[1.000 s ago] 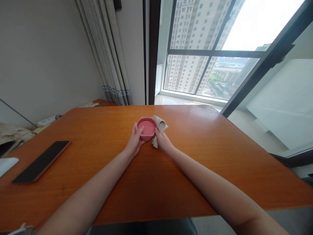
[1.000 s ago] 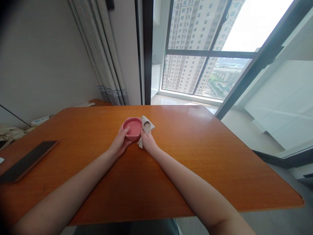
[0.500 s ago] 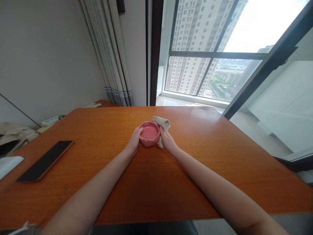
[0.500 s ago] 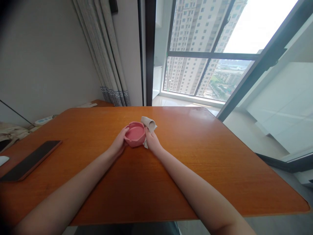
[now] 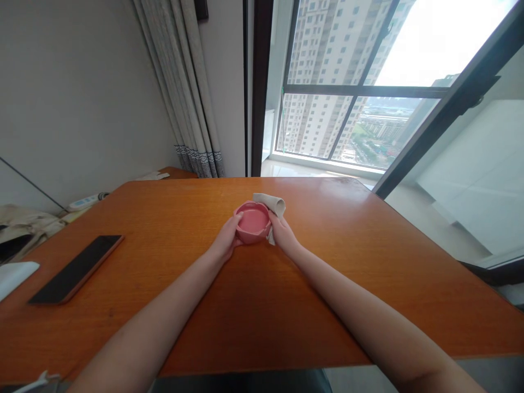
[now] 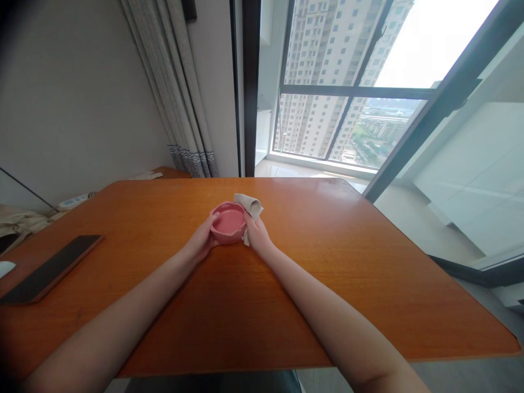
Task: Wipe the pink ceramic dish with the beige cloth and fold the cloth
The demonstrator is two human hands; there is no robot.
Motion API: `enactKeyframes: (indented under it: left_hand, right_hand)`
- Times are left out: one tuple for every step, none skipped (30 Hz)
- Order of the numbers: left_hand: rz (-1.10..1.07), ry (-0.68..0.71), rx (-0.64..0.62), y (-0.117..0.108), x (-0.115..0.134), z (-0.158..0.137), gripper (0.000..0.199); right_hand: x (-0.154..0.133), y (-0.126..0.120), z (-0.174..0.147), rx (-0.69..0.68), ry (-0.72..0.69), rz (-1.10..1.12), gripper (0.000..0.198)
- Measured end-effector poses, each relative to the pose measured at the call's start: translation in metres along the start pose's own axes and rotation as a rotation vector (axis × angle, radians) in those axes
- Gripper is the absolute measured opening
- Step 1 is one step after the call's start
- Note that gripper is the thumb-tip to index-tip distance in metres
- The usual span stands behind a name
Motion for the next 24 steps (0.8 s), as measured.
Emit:
enactKeyframes:
  left_hand:
    - [-0.037, 0.031, 0.039, -0.001, -0.001, 0.0, 0.045]
    - [-0.07, 0.069, 0.073, -0.002, -0.002, 0.0, 0.044]
    - [-0.091, 0.108, 0.096, -0.002, -0.003, -0.001, 0.044]
    - [-0.103, 0.148, 0.101, -0.001, -0.003, -0.002, 0.045]
    - [-0.107, 0.186, 0.091, 0.0, -0.002, -0.003, 0.046]
    - [-0.108, 0.201, 0.071, 0.002, -0.002, -0.004, 0.047]
    - [-0.104, 0.184, 0.037, 0.005, -0.004, -0.004, 0.05]
    - [-0.097, 0.137, -0.002, 0.007, -0.006, -0.003, 0.053]
    - [-0.085, 0.076, -0.036, 0.008, -0.008, -0.002, 0.058]
    - [-0.063, 0.02, -0.062, 0.009, -0.01, -0.001, 0.06]
    - [-0.034, -0.019, -0.078, 0.008, -0.01, 0.0, 0.06]
    - [-0.003, -0.032, -0.087, 0.008, -0.009, 0.0, 0.059]
    - [0.023, -0.018, -0.079, 0.006, -0.007, 0.001, 0.057]
    - [0.032, 0.009, -0.056, 0.005, -0.005, 0.001, 0.054]
    - [0.018, 0.039, -0.025, 0.004, -0.003, 0.0, 0.052]
    - [-0.019, 0.071, 0.01, 0.002, -0.001, -0.001, 0.05]
    - [-0.073, 0.108, 0.043, 0.002, 0.0, -0.002, 0.048]
    - [-0.131, 0.146, 0.064, 0.002, 0.0, -0.004, 0.047]
    - [-0.182, 0.181, 0.072, 0.002, 0.0, -0.005, 0.046]
    - [-0.213, 0.203, 0.06, 0.004, 0.0, -0.006, 0.046]
    - [-0.221, 0.207, 0.036, 0.006, -0.001, -0.006, 0.046]
    - [-0.213, 0.197, -0.001, 0.009, -0.003, -0.006, 0.048]
    - [-0.199, 0.17, -0.045, 0.011, -0.004, -0.006, 0.049]
    - [-0.187, 0.132, -0.09, 0.014, -0.005, -0.006, 0.05]
  right_hand:
    - [0.001, 0.004, -0.005, 0.017, -0.005, -0.001, 0.049]
    - [0.001, 0.008, -0.011, 0.033, -0.018, 0.0, 0.051]
    - [-0.001, 0.011, -0.016, 0.05, -0.04, 0.0, 0.052]
    - [-0.003, 0.014, -0.021, 0.067, -0.073, 0.001, 0.052]
    - [-0.007, 0.014, -0.024, 0.085, -0.111, 0.006, 0.052]
    - [-0.01, 0.012, -0.024, 0.1, -0.143, 0.014, 0.052]
    - [-0.013, 0.008, -0.023, 0.113, -0.165, 0.023, 0.052]
    - [-0.015, 0.003, -0.019, 0.117, -0.173, 0.029, 0.051]
    - [-0.016, -0.002, -0.014, 0.107, -0.17, 0.032, 0.049]
    - [-0.016, -0.006, -0.008, 0.08, -0.159, 0.029, 0.046]
    - [-0.015, -0.009, -0.002, 0.04, -0.149, 0.021, 0.044]
    - [-0.015, -0.009, 0.002, -0.004, -0.14, 0.01, 0.042]
    - [-0.014, -0.008, 0.004, -0.04, -0.135, -0.001, 0.042]
    - [-0.013, -0.006, 0.003, -0.058, -0.136, -0.008, 0.043]
    - [-0.013, -0.003, 0.001, -0.056, -0.14, -0.014, 0.045]
    - [-0.012, 0.001, -0.004, -0.041, -0.143, -0.016, 0.048]
    - [-0.012, 0.006, -0.01, -0.02, -0.144, -0.017, 0.051]
    - [-0.011, 0.011, -0.016, 0.003, -0.143, -0.021, 0.053]
    - [-0.011, 0.015, -0.023, 0.025, -0.144, -0.026, 0.054]
    - [-0.012, 0.018, -0.028, 0.046, -0.145, -0.031, 0.054]
    - [-0.013, 0.019, -0.031, 0.067, -0.149, -0.035, 0.055]
    - [-0.015, 0.018, -0.033, 0.091, -0.157, -0.034, 0.054]
    - [-0.019, 0.015, -0.032, 0.112, -0.173, -0.029, 0.054]
    - [-0.022, 0.011, -0.03, 0.123, -0.192, -0.017, 0.053]
Point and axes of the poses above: each hand's wrist, its own z-axis towards the middle knuckle, its own y-axis out of the palm, x = y × z, the point moved 7 cm from there along z, towards the middle knuckle
